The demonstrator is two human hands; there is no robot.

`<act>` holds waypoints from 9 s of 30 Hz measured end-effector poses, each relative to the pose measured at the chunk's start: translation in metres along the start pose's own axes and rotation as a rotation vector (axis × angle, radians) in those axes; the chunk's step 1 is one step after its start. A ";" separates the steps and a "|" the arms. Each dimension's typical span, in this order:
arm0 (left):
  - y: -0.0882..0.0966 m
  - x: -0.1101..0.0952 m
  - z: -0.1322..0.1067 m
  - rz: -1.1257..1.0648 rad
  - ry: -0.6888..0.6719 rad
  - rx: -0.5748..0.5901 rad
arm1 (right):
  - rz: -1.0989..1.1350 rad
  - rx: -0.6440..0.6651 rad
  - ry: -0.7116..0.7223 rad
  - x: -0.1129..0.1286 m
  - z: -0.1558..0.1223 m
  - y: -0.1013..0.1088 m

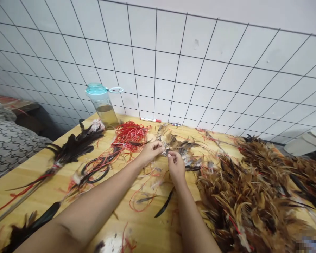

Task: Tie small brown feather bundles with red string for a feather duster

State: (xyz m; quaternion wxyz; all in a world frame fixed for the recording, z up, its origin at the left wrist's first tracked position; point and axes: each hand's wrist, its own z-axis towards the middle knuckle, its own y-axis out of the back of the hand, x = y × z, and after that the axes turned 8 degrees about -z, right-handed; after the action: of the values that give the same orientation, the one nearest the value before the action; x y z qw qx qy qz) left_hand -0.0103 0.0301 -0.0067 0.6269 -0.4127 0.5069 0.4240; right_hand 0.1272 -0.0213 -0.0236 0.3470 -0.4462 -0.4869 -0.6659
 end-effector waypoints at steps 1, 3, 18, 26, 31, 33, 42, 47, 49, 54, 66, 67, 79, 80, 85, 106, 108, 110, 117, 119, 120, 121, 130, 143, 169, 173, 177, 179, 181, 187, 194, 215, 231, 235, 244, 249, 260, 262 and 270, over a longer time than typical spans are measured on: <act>-0.001 0.001 -0.001 0.020 -0.003 0.026 | -0.023 -0.006 0.006 -0.001 -0.001 -0.001; -0.001 0.003 -0.002 0.067 -0.020 0.079 | -0.073 -0.012 0.030 -0.002 -0.004 -0.003; 0.011 -0.004 -0.002 0.441 -0.226 -0.070 | -0.181 -0.255 0.096 0.011 -0.013 0.000; 0.011 -0.003 -0.002 0.096 -0.064 -0.085 | -0.275 -0.213 0.176 0.010 -0.013 -0.002; 0.012 -0.003 -0.002 -0.027 -0.049 -0.145 | -0.330 -0.194 0.196 0.006 -0.012 -0.002; 0.012 -0.003 -0.001 -0.096 -0.038 -0.162 | -0.331 -0.188 0.208 0.005 -0.012 -0.002; 0.014 -0.005 -0.003 -0.034 -0.110 -0.081 | -0.357 -0.124 0.326 0.009 -0.015 -0.003; 0.006 -0.017 -0.009 0.209 -0.238 0.108 | -0.372 -0.041 0.394 0.010 -0.013 -0.004; 0.006 -0.019 -0.009 0.212 -0.243 0.139 | -0.303 -0.028 0.355 0.008 -0.011 -0.003; 0.020 -0.019 -0.006 0.239 -0.186 -0.032 | -0.090 -0.119 0.097 0.005 -0.006 0.002; 0.028 -0.007 -0.003 0.683 -0.221 0.215 | -0.120 -0.158 0.007 0.004 -0.006 0.003; 0.028 -0.006 -0.002 0.611 -0.183 0.194 | -0.131 -0.159 0.015 0.004 -0.006 0.003; 0.022 -0.006 -0.004 -0.328 0.191 0.120 | -0.201 -0.135 0.106 0.009 -0.008 0.001; 0.021 -0.005 -0.005 -0.334 0.197 0.132 | -0.198 -0.125 0.108 0.010 -0.009 0.001; 0.017 -0.002 -0.006 -0.312 0.189 0.189 | -0.181 -0.071 0.148 0.008 -0.008 -0.002; 0.016 -0.004 -0.008 -0.127 0.102 0.248 | -0.238 -0.039 0.118 0.004 -0.005 -0.004; 0.015 -0.010 -0.010 -0.059 0.102 0.260 | -0.229 -0.060 0.119 0.004 -0.005 -0.003; 0.015 -0.015 -0.011 -0.026 0.109 0.278 | -0.238 -0.070 0.129 0.003 -0.004 -0.003; 0.014 -0.010 -0.009 -0.109 0.119 0.246 | -0.324 -0.098 0.155 0.000 -0.001 0.000; 0.014 -0.007 -0.008 -0.150 0.135 0.214 | -0.378 -0.093 0.177 0.001 0.000 0.000; 0.015 -0.006 -0.008 -0.155 0.142 0.204 | -0.401 -0.077 0.178 0.002 0.000 0.000; 0.014 -0.006 -0.007 -0.149 0.147 0.199 | -0.419 -0.058 0.175 0.002 0.000 0.000; 0.016 -0.011 -0.009 -0.096 0.178 0.282 | -0.393 0.054 0.182 0.001 -0.001 -0.001; 0.015 -0.014 -0.009 -0.068 0.222 0.308 | -0.352 0.081 0.169 0.010 -0.002 0.004; 0.011 -0.004 -0.006 -0.250 0.154 0.254 | -0.315 0.087 0.211 0.009 -0.003 0.000; 0.011 -0.008 -0.008 -0.311 0.202 0.281 | -0.365 0.060 0.254 0.007 -0.004 0.001; 0.013 -0.009 -0.009 -0.366 0.277 0.311 | -0.352 0.087 0.267 0.005 -0.004 -0.001; 0.014 -0.007 -0.008 -0.379 0.287 0.282 | -0.286 0.118 0.244 0.006 -0.005 -0.001; 0.014 -0.006 -0.006 -0.408 0.272 0.217 | -0.209 0.140 0.206 0.009 -0.005 -0.001; 0.019 -0.009 -0.004 -0.526 0.274 0.108 | -0.115 0.091 0.119 0.014 -0.005 0.001; 0.017 -0.010 -0.008 -0.473 0.303 0.175 | -0.093 0.106 0.108 0.012 -0.005 -0.001; 0.011 -0.005 -0.007 0.005 0.119 0.181 | -0.241 0.101 0.199 0.007 -0.002 0.001; 0.015 -0.009 -0.006 -0.138 0.116 0.223 | -0.164 0.170 0.160 0.014 -0.006 0.000; 0.015 -0.007 -0.006 -0.022 0.100 0.187 | -0.124 0.139 0.131 0.010 -0.004 -0.001; 0.015 -0.018 -0.005 0.128 -0.024 -0.009 | 0.102 0.079 -0.049 0.006 0.000 0.001; 0.015 -0.021 -0.008 0.585 -0.020 0.072 | 0.128 0.036 -0.063 0.008 0.000 0.002; 0.019 -0.017 -0.007 0.698 0.049 0.121 | 0.142 -0.097 -0.107 0.012 -0.003 0.000; 0.020 -0.021 -0.007 0.719 0.042 0.126 | 0.135 -0.111 -0.108 0.012 -0.004 0.000; 0.011 -0.021 -0.012 0.927 -0.015 0.192 | 0.033 -0.140 -0.034 -0.001 -0.001 -0.002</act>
State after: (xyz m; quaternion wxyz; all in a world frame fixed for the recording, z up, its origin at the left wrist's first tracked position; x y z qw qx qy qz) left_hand -0.0269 0.0199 0.0112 0.4104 -0.0800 0.6703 0.6131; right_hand 0.1256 -0.0221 -0.0251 0.3175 -0.4883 -0.4376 -0.6850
